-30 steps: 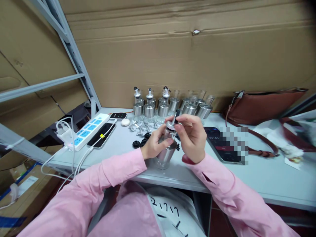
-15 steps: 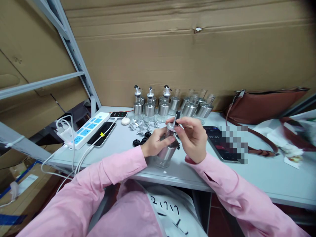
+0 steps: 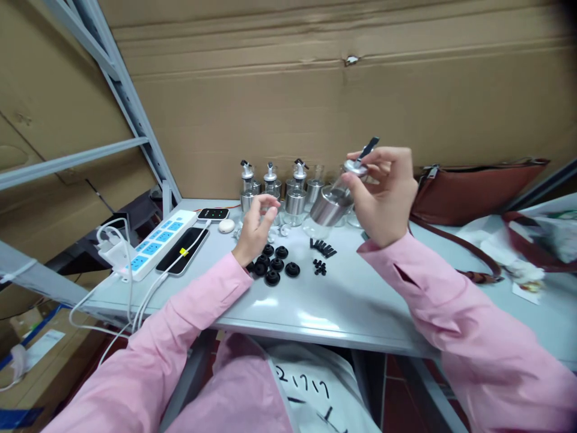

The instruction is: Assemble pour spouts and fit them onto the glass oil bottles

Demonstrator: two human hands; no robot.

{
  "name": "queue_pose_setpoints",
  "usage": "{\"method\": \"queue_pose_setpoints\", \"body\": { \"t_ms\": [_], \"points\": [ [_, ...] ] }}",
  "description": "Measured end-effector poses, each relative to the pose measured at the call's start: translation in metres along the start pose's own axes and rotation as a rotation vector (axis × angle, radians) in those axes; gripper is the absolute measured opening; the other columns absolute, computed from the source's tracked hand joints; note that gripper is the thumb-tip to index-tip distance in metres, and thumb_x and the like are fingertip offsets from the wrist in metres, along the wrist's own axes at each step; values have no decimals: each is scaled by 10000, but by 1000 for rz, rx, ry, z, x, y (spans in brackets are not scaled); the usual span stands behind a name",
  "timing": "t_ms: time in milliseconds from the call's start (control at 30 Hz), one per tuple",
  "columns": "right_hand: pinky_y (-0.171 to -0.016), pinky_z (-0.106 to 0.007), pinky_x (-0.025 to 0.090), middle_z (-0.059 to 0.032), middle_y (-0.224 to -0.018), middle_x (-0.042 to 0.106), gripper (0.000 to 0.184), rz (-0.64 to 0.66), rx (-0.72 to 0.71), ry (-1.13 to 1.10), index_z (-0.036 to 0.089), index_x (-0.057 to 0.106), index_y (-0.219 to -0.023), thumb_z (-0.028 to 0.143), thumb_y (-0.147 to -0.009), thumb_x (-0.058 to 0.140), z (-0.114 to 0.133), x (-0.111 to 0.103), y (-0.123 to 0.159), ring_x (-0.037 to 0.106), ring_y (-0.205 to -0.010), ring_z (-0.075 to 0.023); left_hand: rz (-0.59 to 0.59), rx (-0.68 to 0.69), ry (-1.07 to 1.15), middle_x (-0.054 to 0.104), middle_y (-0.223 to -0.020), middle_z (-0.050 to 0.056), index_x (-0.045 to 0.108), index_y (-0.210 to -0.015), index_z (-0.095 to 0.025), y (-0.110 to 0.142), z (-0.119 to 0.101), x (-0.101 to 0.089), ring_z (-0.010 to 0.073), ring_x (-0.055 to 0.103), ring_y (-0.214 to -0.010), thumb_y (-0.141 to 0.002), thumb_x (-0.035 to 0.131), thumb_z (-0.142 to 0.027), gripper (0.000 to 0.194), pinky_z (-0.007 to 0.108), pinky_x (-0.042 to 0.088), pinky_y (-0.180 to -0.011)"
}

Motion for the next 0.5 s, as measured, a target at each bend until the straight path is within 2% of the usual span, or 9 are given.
{"method": "queue_pose_setpoints", "body": {
  "t_ms": [100, 233, 300, 400, 500],
  "points": [
    [-724, -365, 526, -19, -967, 645, 186, 18, -6, 97, 250, 553, -877, 267, -731, 667, -37, 1, -13, 613, -846, -189, -31, -31, -54, 573, -974, 50, 466, -1001, -184, -5, 9, -6, 153, 540, -958, -864, 468, -321, 194, 297, 420, -823],
    [-749, -377, 503, -25, -864, 612, 112, 99, -9, 180, 228, 531, -761, 223, -713, 632, -79, 11, -15, 566, -807, -194, -13, -55, -137, 569, -968, 44, 456, -1001, -184, -10, 15, -9, 151, 541, -951, -824, 483, -186, 179, 297, 430, -812],
    [-796, -389, 477, -35, -849, 589, 89, 137, -33, 220, 224, 503, -710, 174, -717, 577, -93, 18, -15, 552, -851, -208, -26, -34, -218, 547, -1012, 52, 455, -1012, -186, -13, 18, -13, 157, 526, -993, -794, 474, -106, 233, 313, 430, -852],
    [-856, -397, 436, -56, -864, 564, 159, 183, -67, 291, 221, 443, -641, 81, -718, 453, -110, 29, -16, 537, -897, -211, -87, -6, -380, 476, -1105, 83, 470, -1033, -176, -19, 31, -26, 187, 466, -1112, -730, 446, 1, 351, 362, 400, -964],
    [-868, -401, 427, -72, -885, 559, 205, 226, -53, 368, 216, 418, -630, 22, -687, 391, -120, 37, -19, 538, -903, -209, -103, -112, -444, 380, -1220, 114, 488, -1087, -177, -22, 52, -39, 224, 383, -1237, -674, 412, 68, 486, 411, 351, -1053]
  ]
}}
Point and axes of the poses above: each hand's wrist, its own y-axis away from the middle knuckle, its own x-axis out of the palm, z = x × y, the point moved 3 cm from there along -y, towards the middle knuckle
